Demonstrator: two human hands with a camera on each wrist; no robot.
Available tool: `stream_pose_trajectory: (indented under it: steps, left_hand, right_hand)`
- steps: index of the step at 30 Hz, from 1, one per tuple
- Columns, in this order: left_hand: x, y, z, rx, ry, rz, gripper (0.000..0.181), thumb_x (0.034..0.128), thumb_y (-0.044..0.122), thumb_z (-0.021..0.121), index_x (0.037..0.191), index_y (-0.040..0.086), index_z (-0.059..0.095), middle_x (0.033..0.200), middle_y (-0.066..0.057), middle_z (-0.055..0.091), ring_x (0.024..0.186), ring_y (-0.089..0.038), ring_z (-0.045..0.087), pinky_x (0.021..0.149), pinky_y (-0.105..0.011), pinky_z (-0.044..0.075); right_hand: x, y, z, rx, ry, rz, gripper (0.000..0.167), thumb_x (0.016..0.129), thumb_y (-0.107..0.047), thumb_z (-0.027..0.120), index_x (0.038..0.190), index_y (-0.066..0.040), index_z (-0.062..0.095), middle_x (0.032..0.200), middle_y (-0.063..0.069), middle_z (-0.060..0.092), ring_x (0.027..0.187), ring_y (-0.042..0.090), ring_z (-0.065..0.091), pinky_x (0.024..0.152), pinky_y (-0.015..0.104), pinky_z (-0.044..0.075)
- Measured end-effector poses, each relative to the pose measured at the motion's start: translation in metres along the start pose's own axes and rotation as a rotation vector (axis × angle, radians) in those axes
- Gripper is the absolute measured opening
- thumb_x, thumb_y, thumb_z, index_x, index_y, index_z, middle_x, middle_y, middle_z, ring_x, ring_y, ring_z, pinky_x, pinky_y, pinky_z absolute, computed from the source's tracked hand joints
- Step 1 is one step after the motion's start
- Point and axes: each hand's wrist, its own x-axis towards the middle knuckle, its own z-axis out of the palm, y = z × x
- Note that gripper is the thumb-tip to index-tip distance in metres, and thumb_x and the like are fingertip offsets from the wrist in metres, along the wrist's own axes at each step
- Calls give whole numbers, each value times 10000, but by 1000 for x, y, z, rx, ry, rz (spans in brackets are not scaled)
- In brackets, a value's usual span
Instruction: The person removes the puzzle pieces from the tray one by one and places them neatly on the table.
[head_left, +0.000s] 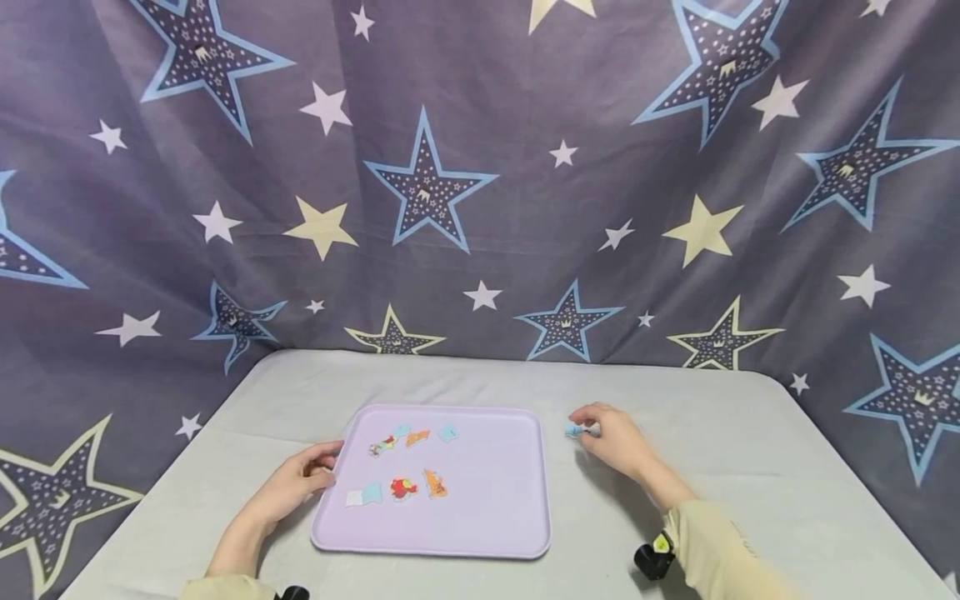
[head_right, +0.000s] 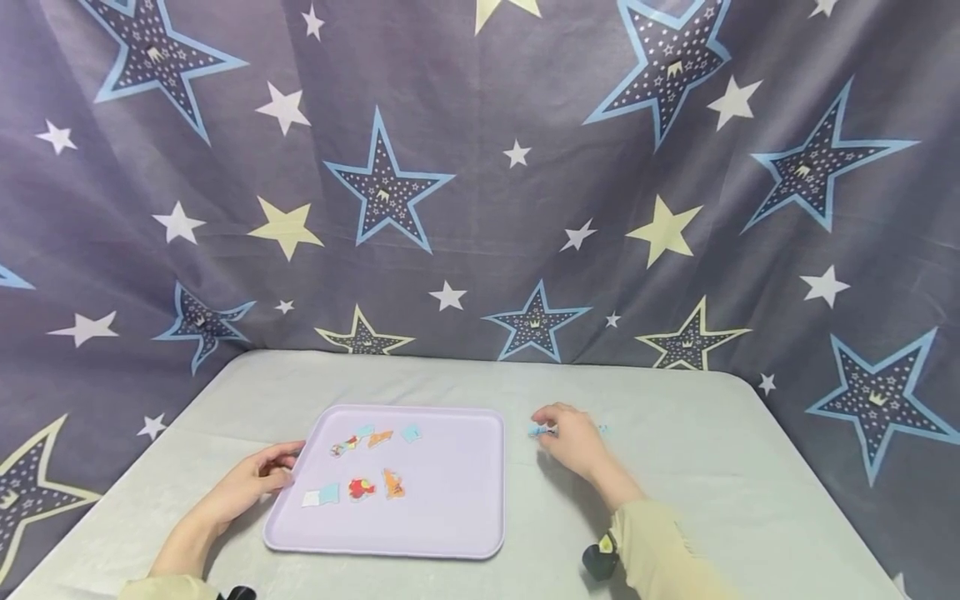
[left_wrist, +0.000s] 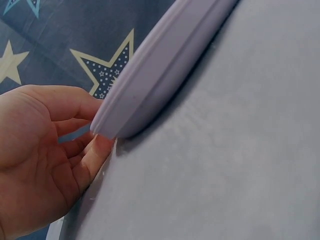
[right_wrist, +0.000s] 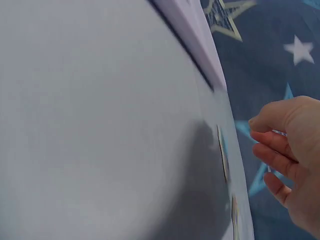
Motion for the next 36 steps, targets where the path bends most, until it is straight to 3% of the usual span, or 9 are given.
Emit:
stream_pose_trajectory:
  steps: [13, 27, 36]
  left_hand:
    - [0, -2, 1, -4, -1, -16, 582, 797, 61, 601, 1332, -40, 395, 1095, -153, 505, 829, -105, 482, 697, -199, 412]
    - [-1, -3, -1, 2, 2, -14, 584, 795, 68, 601, 1331, -39, 396, 1097, -151, 505, 843, -103, 469, 696, -200, 404]
    - [1, -1, 1, 11, 4, -2, 571, 794, 64, 599, 1323, -39, 408, 1086, -144, 510, 852, -100, 464, 699, -198, 400]
  right_hand:
    - [12, -62, 39, 28, -61, -120, 233, 733, -84, 642, 964, -95, 672, 896, 3, 646, 832, 153, 577, 755, 334, 455]
    - [12, -111, 69, 11, -154, -211, 224, 769, -187, 665, 982, -119, 668, 899, -16, 654, 814, 117, 592, 747, 254, 457]
    - [11, -136, 89, -24, -234, -192, 261, 742, -275, 697, 969, -148, 672, 855, -72, 633, 766, 23, 559, 753, 221, 432]
